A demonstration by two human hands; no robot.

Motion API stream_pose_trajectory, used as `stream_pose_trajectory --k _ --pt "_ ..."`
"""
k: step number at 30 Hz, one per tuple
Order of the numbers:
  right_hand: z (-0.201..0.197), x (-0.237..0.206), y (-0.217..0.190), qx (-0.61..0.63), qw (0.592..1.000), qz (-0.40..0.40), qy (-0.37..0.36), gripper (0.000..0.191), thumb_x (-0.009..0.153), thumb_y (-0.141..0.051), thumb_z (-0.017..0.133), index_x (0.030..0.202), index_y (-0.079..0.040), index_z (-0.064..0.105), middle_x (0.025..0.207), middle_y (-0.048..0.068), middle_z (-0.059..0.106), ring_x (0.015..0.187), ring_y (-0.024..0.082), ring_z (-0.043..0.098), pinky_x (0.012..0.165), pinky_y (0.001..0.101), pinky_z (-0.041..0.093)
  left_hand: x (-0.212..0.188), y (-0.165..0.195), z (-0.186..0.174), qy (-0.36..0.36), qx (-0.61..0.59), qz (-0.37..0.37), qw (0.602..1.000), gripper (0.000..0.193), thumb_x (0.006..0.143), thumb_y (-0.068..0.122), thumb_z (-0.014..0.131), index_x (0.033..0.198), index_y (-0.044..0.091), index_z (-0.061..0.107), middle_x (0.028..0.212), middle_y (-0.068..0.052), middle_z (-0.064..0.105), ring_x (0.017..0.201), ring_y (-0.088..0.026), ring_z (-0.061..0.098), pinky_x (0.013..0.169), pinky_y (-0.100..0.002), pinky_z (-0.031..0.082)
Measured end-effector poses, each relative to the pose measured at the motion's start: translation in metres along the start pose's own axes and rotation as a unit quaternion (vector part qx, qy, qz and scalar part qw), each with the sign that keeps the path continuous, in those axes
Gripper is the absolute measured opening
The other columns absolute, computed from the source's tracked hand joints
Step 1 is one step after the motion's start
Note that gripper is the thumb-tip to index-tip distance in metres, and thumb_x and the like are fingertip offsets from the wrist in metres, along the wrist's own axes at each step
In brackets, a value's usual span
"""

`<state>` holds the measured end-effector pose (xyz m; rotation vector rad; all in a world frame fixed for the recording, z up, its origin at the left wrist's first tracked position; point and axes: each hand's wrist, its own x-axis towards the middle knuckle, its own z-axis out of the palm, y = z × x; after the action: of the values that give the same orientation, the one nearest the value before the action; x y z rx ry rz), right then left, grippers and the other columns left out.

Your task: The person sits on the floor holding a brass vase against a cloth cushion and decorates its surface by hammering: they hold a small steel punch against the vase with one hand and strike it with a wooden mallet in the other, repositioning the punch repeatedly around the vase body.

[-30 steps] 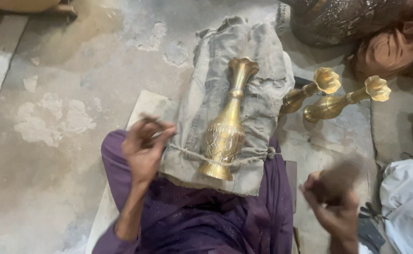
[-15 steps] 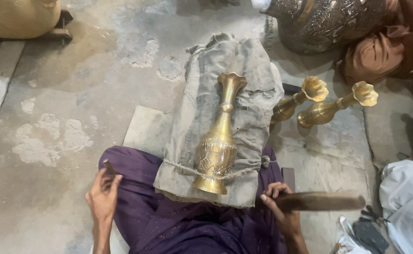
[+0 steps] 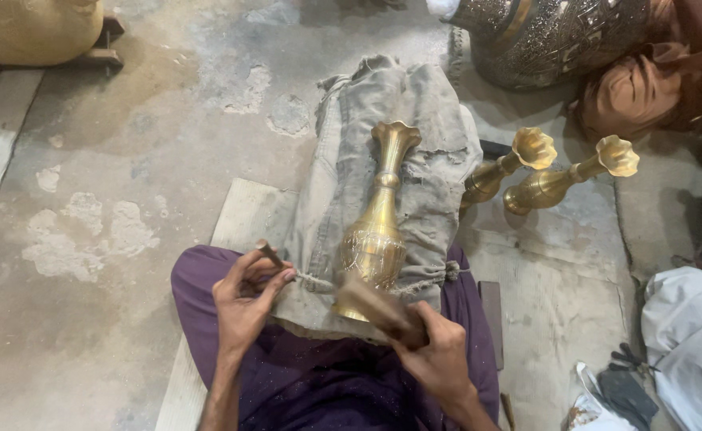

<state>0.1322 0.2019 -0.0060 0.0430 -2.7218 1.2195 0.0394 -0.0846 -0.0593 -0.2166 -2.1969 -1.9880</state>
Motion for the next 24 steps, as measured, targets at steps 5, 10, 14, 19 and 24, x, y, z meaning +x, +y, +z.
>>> stream_pose_trajectory --k 5,10,14,19,24 --pt "0.010 -0.003 -0.005 -0.040 0.997 -0.028 0.058 0.039 0.066 -0.007 0.081 0.101 0.002 0.065 0.083 0.019 0.072 0.075 0.035 0.074 0.065 0.0412 0.058 0.008 0.018 0.002 -0.015 -0.007 -0.006 1.000 0.047 0.087 -0.002 0.078 0.131 0.004 0.063 0.101 -0.014 0.080 0.094 -0.020 0.080 0.081 -0.032 0.070" --pt "0.009 0.005 0.001 0.000 0.997 0.078 0.001 0.040 0.071 -0.009 0.084 0.105 0.003 0.066 0.081 0.018 0.074 0.072 0.028 0.078 0.064 0.0393 0.059 0.015 0.028 0.006 -0.027 -0.059 -0.005 0.998 0.047 0.088 -0.002 0.078 0.132 0.003 0.061 0.101 -0.014 0.079 0.095 -0.020 0.079 0.082 -0.032 0.069" --pt "0.006 0.014 0.005 0.082 0.988 0.120 -0.049 0.045 0.070 -0.004 0.084 0.111 0.004 0.068 0.081 0.013 0.078 0.072 0.022 0.075 0.066 0.0376 0.060 0.026 0.033 0.015 -0.071 -0.058 -0.004 0.996 0.043 0.092 0.002 0.077 0.132 0.006 0.063 0.103 -0.014 0.081 0.095 -0.020 0.081 0.082 -0.032 0.072" --pt "-0.028 0.017 0.020 0.203 0.967 0.119 -0.098 0.039 0.076 -0.005 0.084 0.112 0.000 0.069 0.089 0.009 0.081 0.079 0.016 0.078 0.073 0.0333 0.063 0.039 0.049 0.025 -0.141 -0.053 0.005 0.989 0.046 0.093 0.007 0.077 0.136 0.009 0.060 0.106 -0.014 0.081 0.097 -0.021 0.081 0.082 -0.033 0.072" --pt "-0.047 0.006 0.036 0.403 0.912 0.051 0.058 0.024 0.088 0.002 0.076 0.100 -0.004 0.057 0.098 0.016 0.074 0.078 0.018 0.073 0.066 0.0339 0.064 0.057 0.064 0.043 -0.215 -0.059 -0.003 0.975 0.054 0.091 0.011 0.079 0.140 0.012 0.058 0.103 -0.013 0.082 0.094 -0.022 0.082 0.082 -0.036 0.072"
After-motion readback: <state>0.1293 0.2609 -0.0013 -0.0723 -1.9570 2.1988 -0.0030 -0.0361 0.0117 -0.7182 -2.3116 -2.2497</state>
